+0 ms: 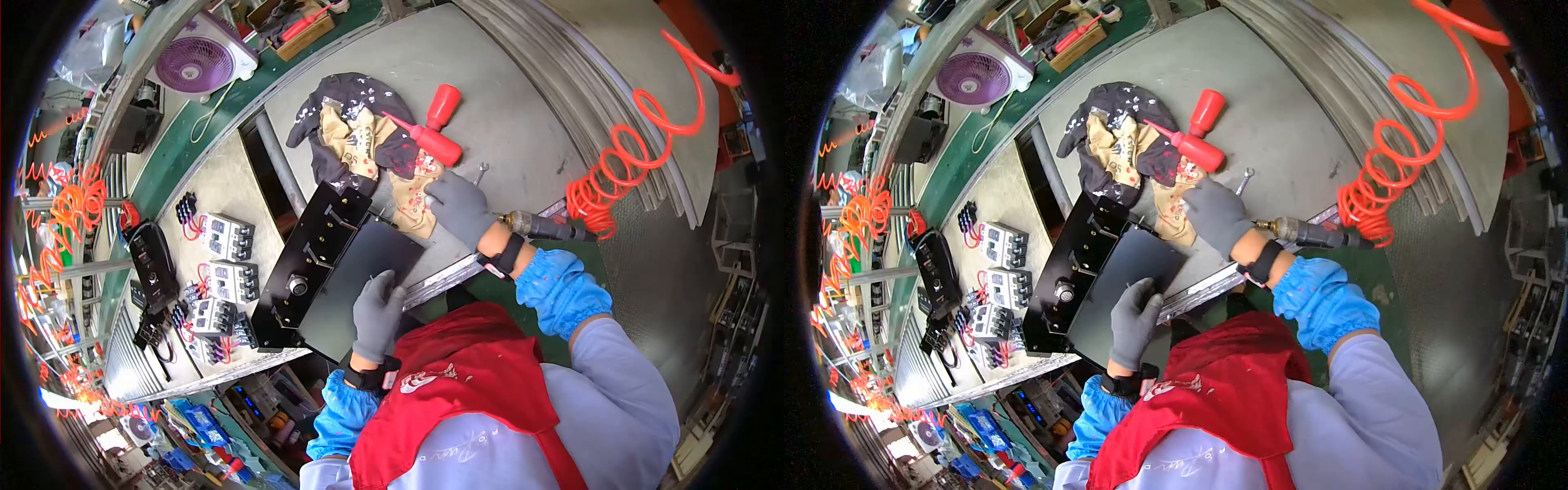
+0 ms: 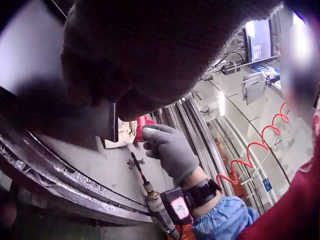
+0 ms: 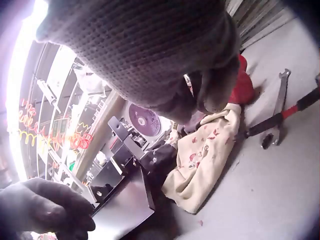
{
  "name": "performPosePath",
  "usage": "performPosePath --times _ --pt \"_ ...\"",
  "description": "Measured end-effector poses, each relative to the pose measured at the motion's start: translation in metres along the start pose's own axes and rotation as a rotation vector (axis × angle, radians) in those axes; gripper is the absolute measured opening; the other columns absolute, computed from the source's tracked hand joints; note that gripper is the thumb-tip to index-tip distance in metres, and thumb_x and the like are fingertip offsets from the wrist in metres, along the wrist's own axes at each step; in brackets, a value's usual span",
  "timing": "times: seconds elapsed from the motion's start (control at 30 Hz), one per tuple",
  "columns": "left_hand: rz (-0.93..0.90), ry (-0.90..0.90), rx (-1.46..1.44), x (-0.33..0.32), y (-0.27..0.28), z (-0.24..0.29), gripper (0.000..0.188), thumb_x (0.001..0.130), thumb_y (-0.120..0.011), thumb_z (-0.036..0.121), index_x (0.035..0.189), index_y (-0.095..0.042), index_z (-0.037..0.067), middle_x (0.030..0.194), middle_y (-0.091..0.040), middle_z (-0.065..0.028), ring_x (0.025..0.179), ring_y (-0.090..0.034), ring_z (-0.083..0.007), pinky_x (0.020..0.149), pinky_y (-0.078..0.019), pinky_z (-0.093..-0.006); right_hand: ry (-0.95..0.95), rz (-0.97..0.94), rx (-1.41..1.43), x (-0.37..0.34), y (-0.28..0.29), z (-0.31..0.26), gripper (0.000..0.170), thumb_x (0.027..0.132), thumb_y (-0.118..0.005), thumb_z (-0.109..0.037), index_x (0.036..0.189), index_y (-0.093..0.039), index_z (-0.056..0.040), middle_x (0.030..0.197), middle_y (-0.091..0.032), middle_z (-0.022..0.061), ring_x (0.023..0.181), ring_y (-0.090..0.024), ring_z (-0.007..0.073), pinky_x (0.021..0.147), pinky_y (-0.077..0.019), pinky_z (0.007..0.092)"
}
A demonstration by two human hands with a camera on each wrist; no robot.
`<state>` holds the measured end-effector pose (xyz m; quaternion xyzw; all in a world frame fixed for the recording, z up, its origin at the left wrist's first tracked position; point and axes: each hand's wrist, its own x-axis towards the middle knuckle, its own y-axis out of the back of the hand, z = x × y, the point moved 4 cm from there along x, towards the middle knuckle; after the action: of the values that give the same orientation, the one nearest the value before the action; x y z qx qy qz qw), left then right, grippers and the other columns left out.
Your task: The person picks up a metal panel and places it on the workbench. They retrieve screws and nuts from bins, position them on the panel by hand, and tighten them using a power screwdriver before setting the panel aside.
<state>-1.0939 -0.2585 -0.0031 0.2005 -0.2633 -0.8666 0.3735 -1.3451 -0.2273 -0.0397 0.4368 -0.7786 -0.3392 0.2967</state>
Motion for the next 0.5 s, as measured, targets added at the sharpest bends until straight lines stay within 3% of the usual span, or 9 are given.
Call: performPosePath --times 0.1,0.2,0.5 --pt "-0.052 0.081 -0.034 -0.006 0.002 0.004 0.035 0.087 -0.066 0.017 0.116 -0.064 -0.002 0.1 -0.067 -0.0172 0.092 -0.067 -0.0276 0.083 -0.0513 -0.0342 -0.042 -0.137 -0.23 0.021 -0.015 -0.009 0.016 0.084 -0.062 -0.02 0.094 -0.071 -0.0116 0.098 -0.063 0.0133 0.089 -0.066 0.0306 0.074 -0.0547 0.0412" --pt "-0.026 0.063 0.016 -0.011 0.005 0.0 0.035 0.087 -0.066 0.017 0.116 -0.064 -0.002 0.099 -0.067 -0.0176 0.09 -0.066 -0.0285 0.082 -0.0514 -0.0345 -0.024 -0.321 -0.493 0.026 -0.044 0.001 0.017 0.084 -0.061 -0.019 0.095 -0.072 -0.0115 0.1 -0.063 0.0118 0.091 -0.067 0.0286 0.075 -0.0553 0.0393" --pt "-0.038 0.083 0.019 -0.007 0.009 -0.011 0.033 0.087 -0.065 0.017 0.115 -0.064 -0.001 0.099 -0.067 -0.0186 0.091 -0.067 -0.0297 0.081 -0.0518 -0.0355 -0.077 -0.348 -0.308 0.029 -0.04 0.005 0.018 0.085 -0.06 -0.021 0.096 -0.07 -0.0113 0.099 -0.061 0.0158 0.088 -0.065 0.0322 0.074 -0.054 0.0421"
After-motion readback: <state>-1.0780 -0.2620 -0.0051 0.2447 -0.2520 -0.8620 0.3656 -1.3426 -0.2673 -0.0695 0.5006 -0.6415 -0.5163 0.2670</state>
